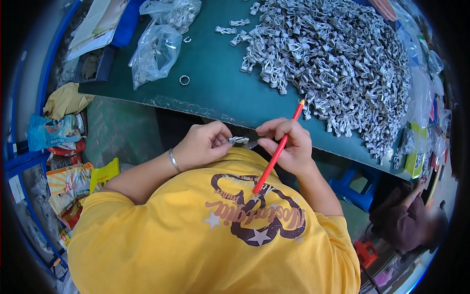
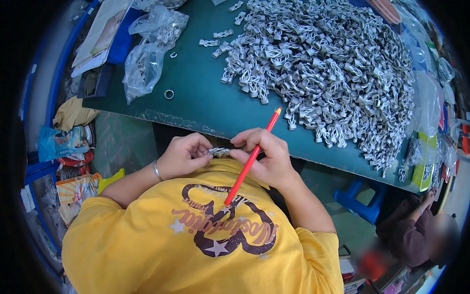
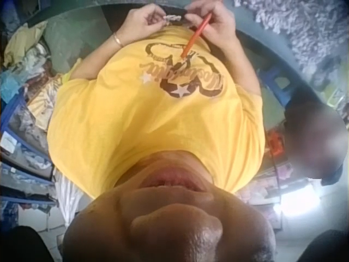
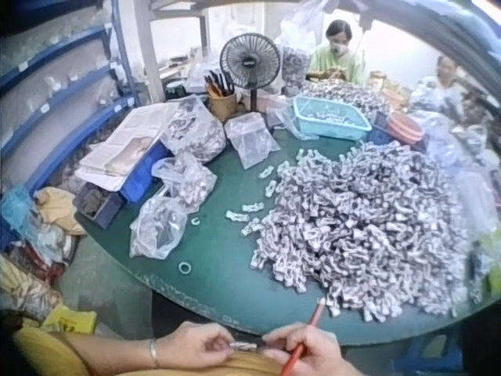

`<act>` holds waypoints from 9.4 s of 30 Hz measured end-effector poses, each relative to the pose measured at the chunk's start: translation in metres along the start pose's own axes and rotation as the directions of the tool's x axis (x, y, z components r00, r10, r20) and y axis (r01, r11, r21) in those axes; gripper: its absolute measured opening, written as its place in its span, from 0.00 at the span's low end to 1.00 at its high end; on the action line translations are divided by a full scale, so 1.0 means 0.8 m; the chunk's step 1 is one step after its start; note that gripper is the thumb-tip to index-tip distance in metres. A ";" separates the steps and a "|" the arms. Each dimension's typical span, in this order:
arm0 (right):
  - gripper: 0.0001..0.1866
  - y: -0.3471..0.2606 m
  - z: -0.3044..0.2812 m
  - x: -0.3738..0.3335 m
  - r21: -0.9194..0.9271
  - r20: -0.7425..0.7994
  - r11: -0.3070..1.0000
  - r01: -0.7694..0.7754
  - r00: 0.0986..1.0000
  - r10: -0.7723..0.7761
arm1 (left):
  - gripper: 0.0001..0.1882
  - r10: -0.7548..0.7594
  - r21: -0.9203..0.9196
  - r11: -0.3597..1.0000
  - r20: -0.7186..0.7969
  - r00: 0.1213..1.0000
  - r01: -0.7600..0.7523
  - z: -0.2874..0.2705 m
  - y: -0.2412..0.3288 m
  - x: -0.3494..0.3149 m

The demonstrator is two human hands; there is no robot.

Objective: The person picks up metal buckle components from a pile on a table and uses a red pointed tool to adjust or press small parts within the buckles.

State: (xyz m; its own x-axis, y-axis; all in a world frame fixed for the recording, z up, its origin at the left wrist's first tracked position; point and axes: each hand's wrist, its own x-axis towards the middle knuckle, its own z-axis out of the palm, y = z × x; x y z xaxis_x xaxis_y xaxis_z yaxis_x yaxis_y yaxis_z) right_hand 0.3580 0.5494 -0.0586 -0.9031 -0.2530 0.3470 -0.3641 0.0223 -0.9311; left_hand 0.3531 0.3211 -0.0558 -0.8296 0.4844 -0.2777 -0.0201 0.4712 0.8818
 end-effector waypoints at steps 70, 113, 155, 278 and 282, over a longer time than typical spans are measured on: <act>0.14 -0.012 0.005 -0.004 0.049 -0.219 0.994 -0.100 0.970 0.108 | 0.12 0.568 0.371 0.819 -0.421 0.707 -0.437 0.010 0.030 0.118; 0.14 0.001 -0.014 0.010 -0.376 -0.338 0.915 -0.147 0.941 0.012 | 0.09 0.461 0.229 0.867 -0.030 0.887 -0.443 -0.007 0.010 0.021; 0.20 -0.001 0.005 0.010 0.344 -0.274 0.935 0.080 0.961 0.019 | 0.12 0.520 -0.069 0.836 -0.220 0.825 -0.545 -0.015 0.050 0.046; 0.14 0.019 -0.009 0.025 -0.715 -0.104 0.699 0.020 0.985 -0.135 | 0.25 0.537 0.366 0.829 -0.314 0.783 -0.422 0.012 0.020 0.081; 0.12 0.012 -0.009 0.015 -0.359 -0.294 0.915 -0.187 0.953 0.080 | 0.24 0.622 0.560 0.736 -0.334 0.708 -0.381 0.006 0.031 0.075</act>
State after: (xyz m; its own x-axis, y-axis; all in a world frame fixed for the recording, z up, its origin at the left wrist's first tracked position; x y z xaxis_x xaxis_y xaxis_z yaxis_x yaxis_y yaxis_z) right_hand 0.3424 0.5533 -0.0624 -0.9562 0.0450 0.2894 -0.2457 0.4146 -0.8762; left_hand 0.3054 0.3653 -0.0523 -0.7867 0.3896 0.4788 0.6140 0.5743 0.5414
